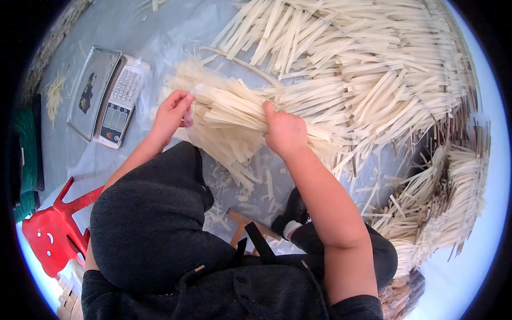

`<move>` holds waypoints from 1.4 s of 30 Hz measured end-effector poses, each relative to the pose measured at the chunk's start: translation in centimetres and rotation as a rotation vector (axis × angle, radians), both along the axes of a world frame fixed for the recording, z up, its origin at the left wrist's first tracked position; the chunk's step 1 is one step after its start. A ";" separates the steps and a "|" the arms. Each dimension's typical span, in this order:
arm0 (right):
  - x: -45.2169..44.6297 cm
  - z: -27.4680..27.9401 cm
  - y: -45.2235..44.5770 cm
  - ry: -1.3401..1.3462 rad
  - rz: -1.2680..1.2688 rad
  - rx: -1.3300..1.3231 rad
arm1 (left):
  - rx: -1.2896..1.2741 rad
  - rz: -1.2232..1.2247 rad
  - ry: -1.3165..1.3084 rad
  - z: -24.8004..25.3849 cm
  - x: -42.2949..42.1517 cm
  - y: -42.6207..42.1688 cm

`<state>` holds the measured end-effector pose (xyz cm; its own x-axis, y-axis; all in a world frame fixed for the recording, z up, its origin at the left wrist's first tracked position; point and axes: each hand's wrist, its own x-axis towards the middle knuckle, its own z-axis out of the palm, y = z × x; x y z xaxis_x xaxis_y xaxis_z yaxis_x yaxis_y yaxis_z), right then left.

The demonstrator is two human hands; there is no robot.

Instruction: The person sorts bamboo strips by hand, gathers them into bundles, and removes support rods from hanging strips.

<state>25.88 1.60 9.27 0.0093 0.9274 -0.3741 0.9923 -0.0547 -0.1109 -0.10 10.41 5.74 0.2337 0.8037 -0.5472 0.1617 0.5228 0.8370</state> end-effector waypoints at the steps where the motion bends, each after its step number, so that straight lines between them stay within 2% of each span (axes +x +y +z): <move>1: -0.1 1.2 0.4 0.000 0.002 -0.002 | -0.002 0.002 0.000 0.1 -0.2 0.3; 3: -0.5 3.2 1.5 0.022 -0.033 -0.237 | 0.103 0.014 -0.008 0.4 -0.6 0.9; 4: -0.6 2.9 1.7 0.024 -0.028 -0.235 | 0.106 0.018 -0.005 0.5 -0.7 1.1; 6: -0.8 1.4 1.4 0.078 -0.085 -0.085 | 0.102 0.043 -0.022 0.4 -0.5 1.1; 10: -4.5 -2.4 1.6 0.048 -0.148 -0.091 | 0.109 0.136 -0.075 -0.3 -0.2 0.8; 12: -5.4 -6.2 0.2 0.009 -0.061 0.150 | 0.043 0.276 -0.062 -0.4 -0.6 1.0; 13: -5.8 -7.4 -0.7 0.015 -0.064 0.150 | 0.044 0.273 -0.057 -0.3 -0.8 1.0; 15: -6.5 -9.1 -2.5 -0.154 0.155 0.221 | 0.054 0.262 -0.034 -0.1 -1.3 0.8; 16: -6.7 -9.5 -2.7 -0.153 0.160 0.222 | 0.055 0.267 -0.033 -0.1 -1.5 0.7; 18: -7.0 -10.2 -3.1 -0.203 0.166 0.241 | 0.156 -0.179 0.134 0.0 -2.1 0.3; 19: -6.9 -9.5 -2.6 -0.200 0.165 0.238 | 0.151 -0.180 0.136 0.6 -2.2 0.1; 21: -6.4 -6.4 0.2 -0.137 0.089 0.079 | 0.414 -0.794 0.536 2.9 -2.0 0.2; 23: -5.8 -4.5 2.3 -0.131 0.114 0.093 | 0.375 -0.780 0.556 3.4 -1.8 0.2; 25: -5.7 -4.3 3.2 -0.127 0.142 0.106 | 0.318 -0.593 0.333 3.0 -1.5 0.0; 26: -6.0 -4.4 3.6 -0.138 0.155 0.161 | 0.317 -0.589 0.333 2.8 -1.0 -0.2; 28: -7.2 -5.0 3.6 -0.145 0.173 0.219 | 0.100 -0.275 -0.034 2.6 0.3 -0.7; 30: -9.2 -7.1 1.7 -0.172 0.250 0.419 | 0.102 -0.309 -0.047 1.8 0.3 -0.9; 31: -10.2 -7.9 0.7 -0.167 0.254 0.420 | 0.105 -0.344 -0.059 1.5 0.2 -1.0; 32: -11.2 -8.5 -0.2 -0.122 0.286 0.349 | 0.104 -0.340 -0.052 1.5 0.0 -1.0; 34: -12.0 -8.2 -0.3 -0.088 0.316 0.176 | -0.047 -0.593 0.091 1.6 -0.3 -1.3; 38: -11.8 -7.7 1.8 0.016 0.135 0.271 | -0.146 -0.404 -0.005 1.2 -0.7 -1.7; 41: -13.6 -9.7 0.6 0.167 0.278 0.321 | -0.128 -0.357 -0.140 0.8 -1.2 -1.3; 42: -14.0 -10.1 0.1 0.248 0.337 0.144 | -0.155 -0.473 -0.088 0.3 -1.7 -1.4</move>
<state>11.87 1.69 -0.82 -0.3763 0.9060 -0.1940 0.8946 0.3008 -0.3305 -1.77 9.06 6.07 0.6030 0.5094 -0.6139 0.3434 0.5289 0.7761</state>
